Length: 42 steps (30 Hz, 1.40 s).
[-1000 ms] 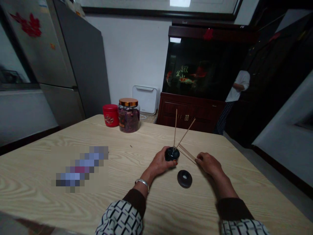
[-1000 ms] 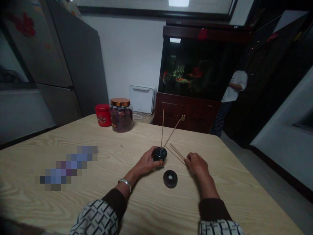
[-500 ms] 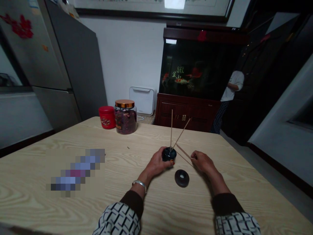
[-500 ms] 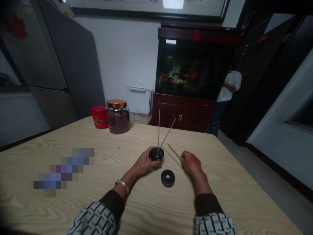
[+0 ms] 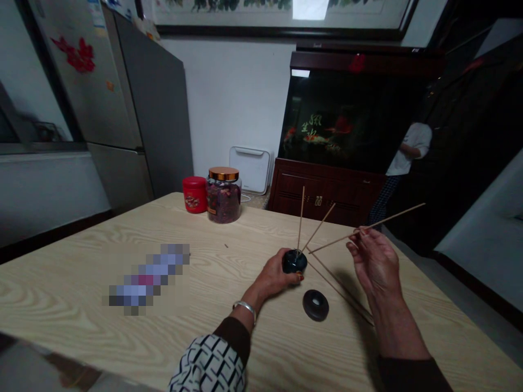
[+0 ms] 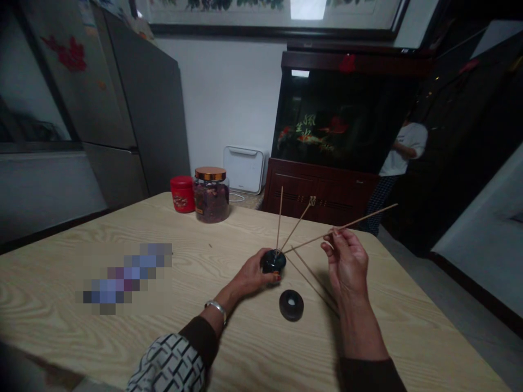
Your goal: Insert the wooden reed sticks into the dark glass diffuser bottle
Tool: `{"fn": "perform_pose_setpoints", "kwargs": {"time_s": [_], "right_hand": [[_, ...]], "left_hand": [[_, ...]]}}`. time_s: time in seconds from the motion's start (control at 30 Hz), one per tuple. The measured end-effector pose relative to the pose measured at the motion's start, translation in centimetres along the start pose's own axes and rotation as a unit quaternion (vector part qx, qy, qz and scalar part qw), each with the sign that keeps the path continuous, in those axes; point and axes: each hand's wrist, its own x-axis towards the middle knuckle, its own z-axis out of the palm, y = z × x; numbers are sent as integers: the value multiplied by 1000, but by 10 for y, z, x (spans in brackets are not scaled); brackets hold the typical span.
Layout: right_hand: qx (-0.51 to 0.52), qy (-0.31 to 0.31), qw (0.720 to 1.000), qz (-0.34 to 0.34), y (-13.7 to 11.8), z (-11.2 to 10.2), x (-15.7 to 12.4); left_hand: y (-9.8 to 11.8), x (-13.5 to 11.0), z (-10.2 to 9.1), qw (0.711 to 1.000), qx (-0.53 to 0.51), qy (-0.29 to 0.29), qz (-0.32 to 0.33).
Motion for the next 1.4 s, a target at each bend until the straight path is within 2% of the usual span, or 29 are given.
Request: {"fn": "perform_pose_setpoints", "kwargs": {"time_s": [0.17, 0.3, 0.43, 0.57, 0.77, 0.83, 0.93, 1.0, 1.03, 1.13, 1.2, 1.3, 1.4], "right_hand": [[-89, -29, 990, -108, 17, 22, -14], [-165, -59, 975, -137, 26, 24, -16], [-210, -87, 965, -134, 32, 24, -17], [-267, -125, 951, -94, 41, 26, -19], [-377, -206, 900, -72, 61, 31, -27], [-391, -226, 890, -66, 62, 28, -24], [-432, -206, 876, -58, 56, 7, -11], [-513, -185, 836, -59, 50, -16, 1], [-569, -182, 799, -58, 47, -28, 5], [-721, -205, 661, -25, 46, -56, 7], [-772, -227, 593, 2, 50, -63, 2], [-806, -232, 545, 8, 57, -61, -5], [-817, -217, 533, 16, 60, -57, -4]], "left_hand": [[3, -1, 1, 1000, -8, -6, -6], [2, 0, 1, 1000, 2, -5, -11], [0, 1, 0, 1000, 8, -2, -8], [3, 1, 0, 1000, 16, 4, -3], [4, 1, -1, 1000, 17, 3, 2], [3, 1, -1, 1000, 20, 2, 2], [1, 1, 0, 1000, 6, 1, 8], [-1, 0, 1, 1000, -10, -3, 9], [-1, 0, 1, 1000, -17, -5, 6], [-2, 0, 2, 1000, -28, -10, 5], [-3, 0, 2, 1000, -26, -8, 10], [-3, 1, 1, 1000, -6, -5, 15], [-4, 1, 1, 1000, 5, -4, 14]]}}
